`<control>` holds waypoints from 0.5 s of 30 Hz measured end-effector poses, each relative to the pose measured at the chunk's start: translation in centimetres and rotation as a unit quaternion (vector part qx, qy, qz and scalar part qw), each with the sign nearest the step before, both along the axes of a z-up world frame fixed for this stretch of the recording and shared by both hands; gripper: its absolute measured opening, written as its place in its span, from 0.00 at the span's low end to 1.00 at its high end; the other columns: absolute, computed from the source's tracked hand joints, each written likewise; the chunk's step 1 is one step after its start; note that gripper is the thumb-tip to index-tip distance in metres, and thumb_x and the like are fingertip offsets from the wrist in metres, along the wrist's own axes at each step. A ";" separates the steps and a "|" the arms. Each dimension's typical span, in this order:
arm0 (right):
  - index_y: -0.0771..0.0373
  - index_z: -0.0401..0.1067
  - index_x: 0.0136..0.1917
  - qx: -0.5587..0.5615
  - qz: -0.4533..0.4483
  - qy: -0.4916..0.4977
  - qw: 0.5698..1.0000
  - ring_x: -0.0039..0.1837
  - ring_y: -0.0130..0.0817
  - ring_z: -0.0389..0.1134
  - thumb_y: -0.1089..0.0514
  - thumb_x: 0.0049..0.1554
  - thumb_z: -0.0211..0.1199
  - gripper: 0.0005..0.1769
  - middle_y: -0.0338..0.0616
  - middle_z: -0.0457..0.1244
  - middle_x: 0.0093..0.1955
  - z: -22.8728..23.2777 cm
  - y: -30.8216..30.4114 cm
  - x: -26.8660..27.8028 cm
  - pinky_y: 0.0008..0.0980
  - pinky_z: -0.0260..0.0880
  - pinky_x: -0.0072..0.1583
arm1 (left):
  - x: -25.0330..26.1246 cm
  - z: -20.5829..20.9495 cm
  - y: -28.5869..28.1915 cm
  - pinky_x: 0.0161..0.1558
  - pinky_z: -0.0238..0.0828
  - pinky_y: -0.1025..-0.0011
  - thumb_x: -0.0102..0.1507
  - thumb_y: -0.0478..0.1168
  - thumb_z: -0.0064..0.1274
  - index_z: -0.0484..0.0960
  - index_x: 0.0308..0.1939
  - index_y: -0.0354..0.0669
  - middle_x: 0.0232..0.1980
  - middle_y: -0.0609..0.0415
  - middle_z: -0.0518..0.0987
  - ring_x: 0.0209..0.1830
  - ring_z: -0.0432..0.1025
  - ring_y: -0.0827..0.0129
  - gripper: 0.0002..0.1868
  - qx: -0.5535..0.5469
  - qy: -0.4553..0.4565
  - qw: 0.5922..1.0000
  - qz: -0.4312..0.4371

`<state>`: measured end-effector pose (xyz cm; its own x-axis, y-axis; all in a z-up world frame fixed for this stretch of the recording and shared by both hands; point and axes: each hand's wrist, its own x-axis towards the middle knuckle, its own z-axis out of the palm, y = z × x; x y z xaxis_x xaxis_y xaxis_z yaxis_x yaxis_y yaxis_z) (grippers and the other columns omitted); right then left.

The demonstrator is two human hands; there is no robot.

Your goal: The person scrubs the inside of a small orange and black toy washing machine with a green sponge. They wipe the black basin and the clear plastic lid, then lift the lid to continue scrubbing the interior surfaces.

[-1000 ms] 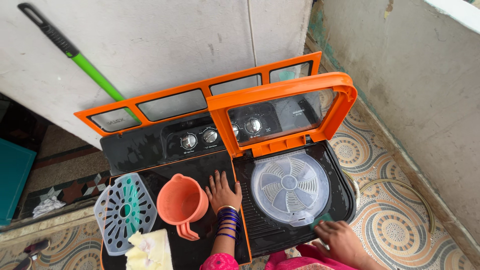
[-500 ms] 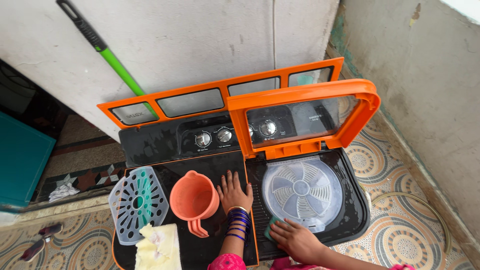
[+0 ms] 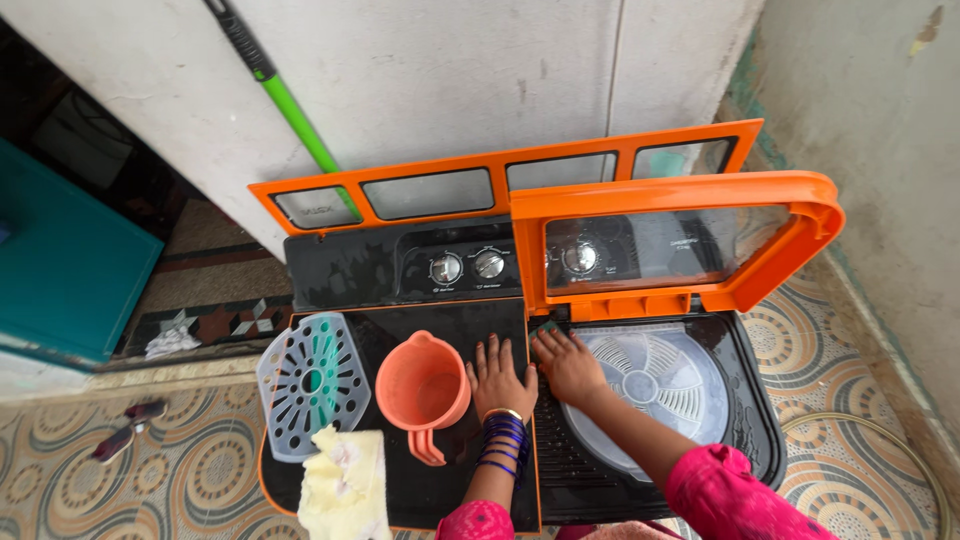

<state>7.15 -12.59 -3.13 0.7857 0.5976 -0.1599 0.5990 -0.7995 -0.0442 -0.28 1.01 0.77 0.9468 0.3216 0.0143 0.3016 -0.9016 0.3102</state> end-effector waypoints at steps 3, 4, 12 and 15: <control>0.52 0.46 0.82 0.027 -0.005 0.013 1.000 0.84 0.38 0.38 0.44 0.65 0.44 0.34 0.40 0.41 0.84 0.0 0.0 0.6 0.46 0.37 0.78 | 0.0 -0.2 0.0 0.77 0.32 0.50 0.65 0.58 0.45 0.62 0.74 0.49 0.81 0.54 0.54 0.82 0.43 0.60 0.35 0.011 -0.005 1.000 -0.003; 0.52 0.47 0.81 0.031 -0.002 0.014 0.999 0.84 0.39 0.39 0.44 0.65 0.44 0.34 0.40 0.41 0.84 0.0 -0.1 0.3 0.46 0.37 0.79 | -0.1 -0.3 0.0 0.77 0.32 0.50 0.65 0.58 0.45 0.63 0.74 0.49 0.81 0.54 0.54 0.82 0.43 0.59 0.35 0.013 -0.007 1.000 -0.001; 0.61 0.46 0.81 0.052 0.027 0.059 0.997 0.84 0.48 0.38 0.45 0.64 0.49 0.38 0.50 0.41 0.84 1.9 -1.1 -5.9 0.46 0.38 0.78 | 0.2 0.0 0.0 0.77 0.32 0.51 0.64 0.58 0.46 0.64 0.72 0.49 0.81 0.55 0.55 0.82 0.44 0.59 0.35 -0.001 -0.010 1.000 0.003; 0.63 0.46 0.81 0.056 0.050 0.065 0.995 0.84 0.50 0.38 0.45 0.65 0.50 0.38 0.53 0.41 0.84 2.5 -2.1 -9.4 0.46 0.38 0.78 | 0.1 -0.2 0.1 0.78 0.34 0.51 0.64 0.58 0.47 0.65 0.72 0.50 0.81 0.55 0.56 0.82 0.45 0.60 0.35 0.006 -0.023 1.000 0.004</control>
<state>-2.21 -14.67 -0.66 0.6991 0.6909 -0.1845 0.6580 -0.7225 -0.2124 -0.17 1.10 0.54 0.9423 0.3291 0.0616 0.2948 -0.9027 0.3133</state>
